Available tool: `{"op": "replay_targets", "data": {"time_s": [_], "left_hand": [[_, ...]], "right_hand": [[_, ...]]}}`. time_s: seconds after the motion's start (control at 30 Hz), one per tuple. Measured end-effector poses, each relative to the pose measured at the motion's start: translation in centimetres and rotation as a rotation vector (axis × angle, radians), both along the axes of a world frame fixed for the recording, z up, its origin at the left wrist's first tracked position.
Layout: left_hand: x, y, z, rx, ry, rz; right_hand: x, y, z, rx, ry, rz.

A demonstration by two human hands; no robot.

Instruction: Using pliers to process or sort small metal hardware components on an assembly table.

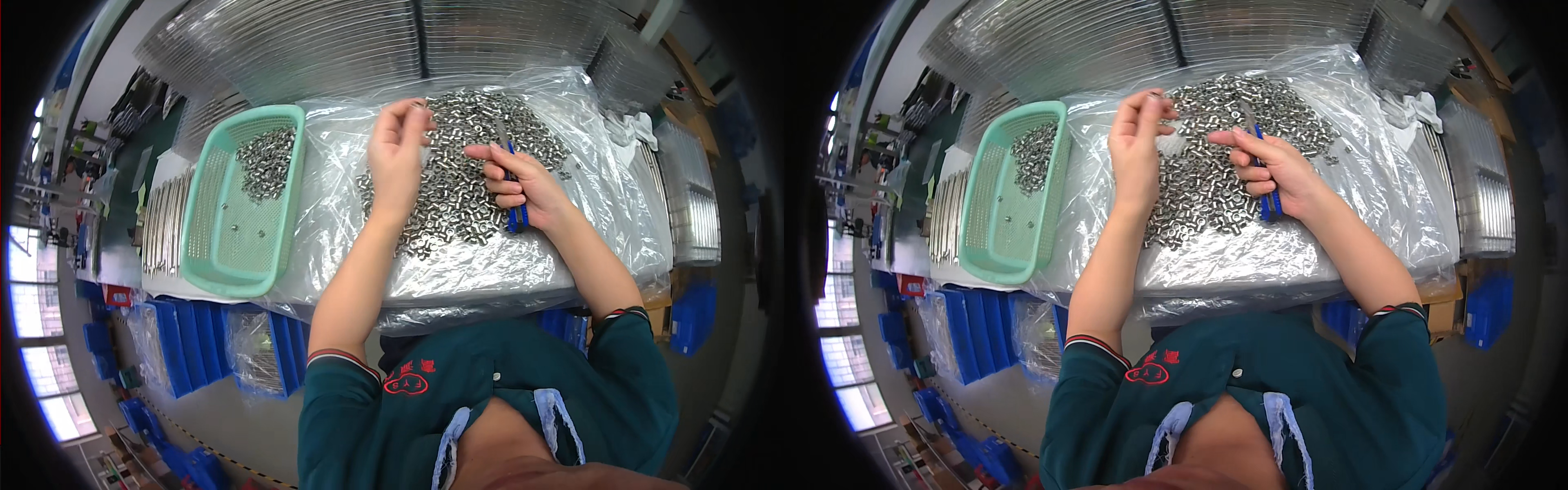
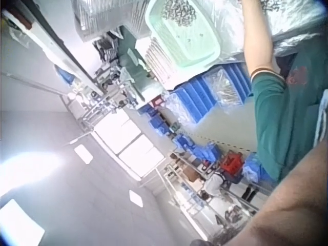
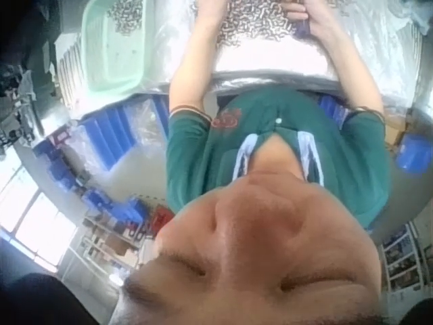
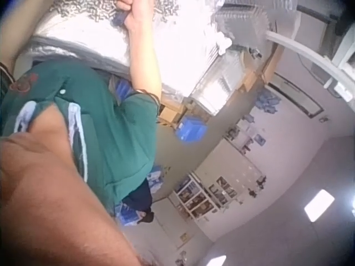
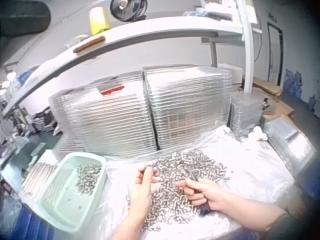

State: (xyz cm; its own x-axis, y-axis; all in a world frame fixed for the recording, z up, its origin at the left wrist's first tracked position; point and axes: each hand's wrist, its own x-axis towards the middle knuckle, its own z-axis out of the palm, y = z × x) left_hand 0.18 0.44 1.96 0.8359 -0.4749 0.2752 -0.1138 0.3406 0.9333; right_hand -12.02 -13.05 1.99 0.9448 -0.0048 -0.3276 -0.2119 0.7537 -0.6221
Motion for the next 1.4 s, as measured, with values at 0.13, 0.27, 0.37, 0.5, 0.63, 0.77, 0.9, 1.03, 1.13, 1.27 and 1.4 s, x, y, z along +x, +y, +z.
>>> {"op": "replay_targets", "data": {"time_s": [0.13,0.27,0.37,0.5,0.63,0.77,0.9,1.03,1.13,1.27,1.4], "left_hand": [[3.8,2.2,1.0,-0.397,0.224,0.327],[3.7,2.0,0.6,-0.364,0.348,0.300],[3.2,1.1,0.3,-0.070,0.117,0.150],[3.7,0.9,-1.4,0.511,-0.507,0.370],[4.4,1.0,-3.1,0.908,-0.801,0.339],[4.4,0.9,-4.0,1.038,-0.834,0.315],[4.2,0.5,-3.8,0.960,-0.841,0.297],[1.5,-0.7,-1.8,0.495,-0.457,-0.042],[-0.3,-1.2,-1.8,0.233,-0.140,-0.309],[-1.5,-1.2,-1.0,0.212,-0.078,-0.341],[-1.3,-1.3,-1.4,0.189,-0.106,-0.370]], "right_hand": [[-0.4,-0.3,-0.3,-0.040,-0.010,-0.034],[-0.3,-0.1,-0.3,-0.044,0.006,-0.013],[-0.2,-0.1,0.0,-0.024,-0.019,-0.048],[0.0,-0.4,-0.3,0.001,-0.029,-0.086],[0.0,-0.4,-0.4,0.062,-0.037,-0.070],[-0.1,-0.5,-0.6,0.042,-0.049,-0.059],[-0.3,-0.4,-0.5,-0.016,-0.045,-0.059],[-0.3,-0.2,-0.2,-0.189,-0.001,-0.063],[-0.1,0.1,-0.5,-0.216,-0.012,-0.106],[-0.2,0.0,-0.2,-0.218,-0.029,-0.115],[-0.3,0.1,-0.2,-0.274,-0.051,-0.146]]}}
